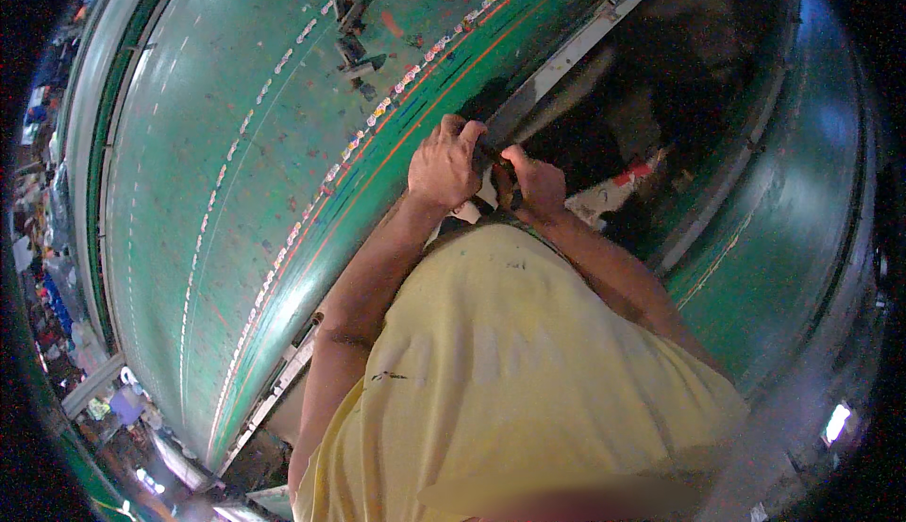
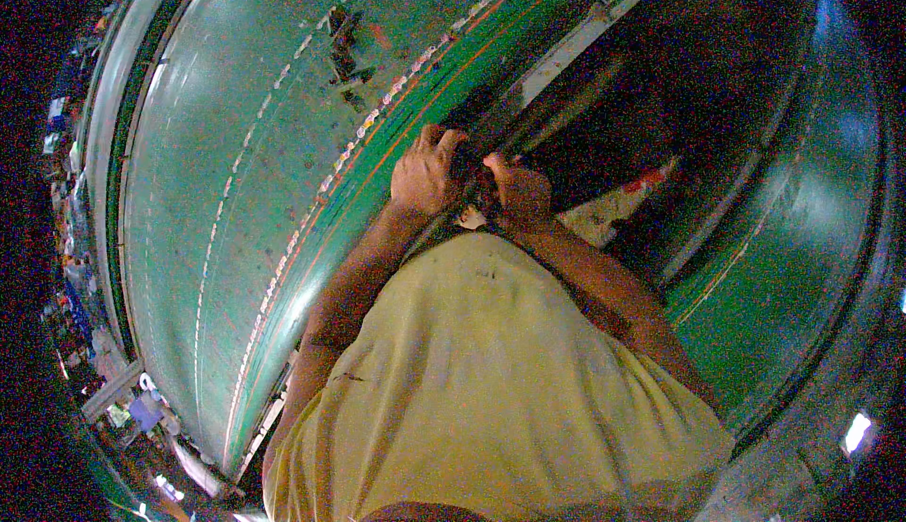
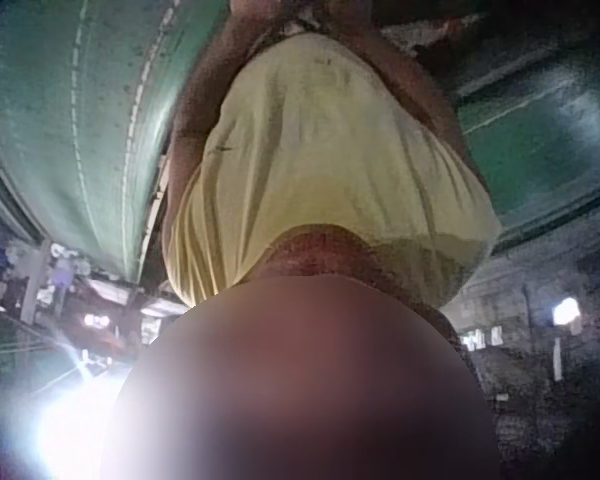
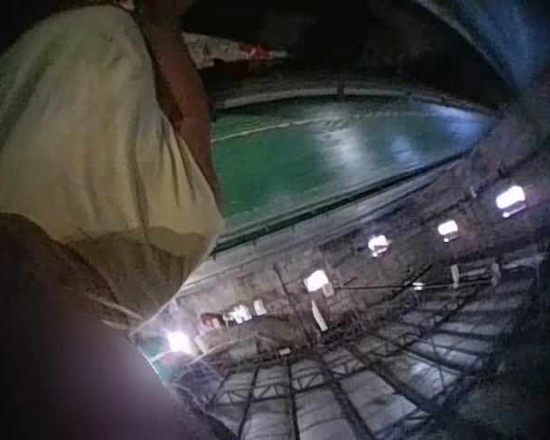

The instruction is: The person uses a hammer and a small metal tool to repeatedly tap and adjust fasteners along the edge of a green boat hull. They move along the hull, striking fasteners and occasionally repositioning the tool to continue the repair.

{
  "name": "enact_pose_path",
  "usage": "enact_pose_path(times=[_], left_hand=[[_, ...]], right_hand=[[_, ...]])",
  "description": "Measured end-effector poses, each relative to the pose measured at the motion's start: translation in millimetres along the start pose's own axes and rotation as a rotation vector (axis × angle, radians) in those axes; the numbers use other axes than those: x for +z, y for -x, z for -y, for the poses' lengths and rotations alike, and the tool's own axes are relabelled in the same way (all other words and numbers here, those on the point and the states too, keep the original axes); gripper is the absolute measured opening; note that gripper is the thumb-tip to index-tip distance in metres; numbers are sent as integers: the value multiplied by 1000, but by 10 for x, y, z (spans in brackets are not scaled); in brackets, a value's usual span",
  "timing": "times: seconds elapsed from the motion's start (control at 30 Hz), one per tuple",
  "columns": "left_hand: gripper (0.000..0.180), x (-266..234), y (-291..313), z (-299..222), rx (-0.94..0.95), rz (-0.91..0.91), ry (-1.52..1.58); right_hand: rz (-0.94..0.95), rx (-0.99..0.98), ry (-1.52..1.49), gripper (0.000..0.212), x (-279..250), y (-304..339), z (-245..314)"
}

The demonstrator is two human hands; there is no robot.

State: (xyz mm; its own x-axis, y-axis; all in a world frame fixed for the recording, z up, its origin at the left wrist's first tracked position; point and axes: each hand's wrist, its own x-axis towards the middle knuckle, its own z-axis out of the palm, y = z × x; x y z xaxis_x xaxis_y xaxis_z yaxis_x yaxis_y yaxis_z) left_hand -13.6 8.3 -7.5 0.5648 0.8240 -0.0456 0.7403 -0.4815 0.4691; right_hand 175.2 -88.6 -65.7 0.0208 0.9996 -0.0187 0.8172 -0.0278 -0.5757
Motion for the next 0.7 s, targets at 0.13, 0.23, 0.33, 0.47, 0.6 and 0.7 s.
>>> enact_pose_path(times=[0.13, 0.23, 0.33, 0.47, 0.6, 0.7], left_hand=[[55, -19, -8, -18, -31, 3, 53], [52, -47, -8, -12, -13, 26, 54], [55, -24, -11, -3, -8, 12, 75], [56, -9, -6, -23, -13, -19, 67], [53, 3, 4, -1, 32, -55, 65], [52, 22, -5, 3, 41, -61, 38]], right_hand=[[-164, -115, -256, 33, 129, 31, -134], [-101, -10, -449, 24, 172, 4, -149], [-48, 199, -712, 16, 247, -22, -139], [209, 683, -1222, 10, 222, -26, -244], [569, 913, -1917, 20, 171, -115, -337], [569, 1037, -1935, 23, -29, -134, -97]])
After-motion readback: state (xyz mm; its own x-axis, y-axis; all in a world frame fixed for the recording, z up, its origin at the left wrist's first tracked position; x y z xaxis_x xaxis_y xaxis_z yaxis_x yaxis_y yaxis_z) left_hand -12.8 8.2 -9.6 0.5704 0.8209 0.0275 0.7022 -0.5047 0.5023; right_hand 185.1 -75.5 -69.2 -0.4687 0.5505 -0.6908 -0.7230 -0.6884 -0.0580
